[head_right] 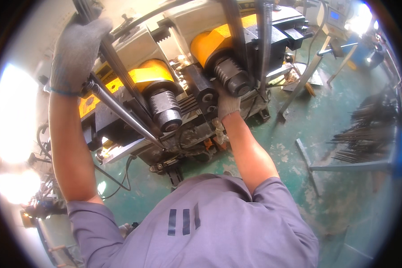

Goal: The person places a set of straight metal bars into a bending machine, secures them with a lever, and initiates the machine to bend the bars into a U-shape. They then remove the bent bars and place them onto a storage rack, repeating the process.

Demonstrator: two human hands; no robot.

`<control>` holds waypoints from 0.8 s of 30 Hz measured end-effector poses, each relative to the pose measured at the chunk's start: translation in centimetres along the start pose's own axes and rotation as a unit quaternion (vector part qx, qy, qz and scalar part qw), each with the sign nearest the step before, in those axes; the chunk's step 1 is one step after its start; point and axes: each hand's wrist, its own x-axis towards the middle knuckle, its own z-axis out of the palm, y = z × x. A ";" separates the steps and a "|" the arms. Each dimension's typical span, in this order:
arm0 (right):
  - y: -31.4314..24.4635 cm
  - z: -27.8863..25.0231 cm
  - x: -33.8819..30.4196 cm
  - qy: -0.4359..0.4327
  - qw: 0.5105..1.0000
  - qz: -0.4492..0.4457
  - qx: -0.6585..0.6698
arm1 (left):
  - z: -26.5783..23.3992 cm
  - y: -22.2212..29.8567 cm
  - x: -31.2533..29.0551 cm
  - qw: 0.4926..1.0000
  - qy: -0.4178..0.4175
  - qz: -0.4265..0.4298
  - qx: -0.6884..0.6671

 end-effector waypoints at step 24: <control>-1.3 0.7 -0.6 0.021 0.998 -0.018 -0.050 | -0.9 5.3 -0.2 0.969 0.043 -0.186 -0.156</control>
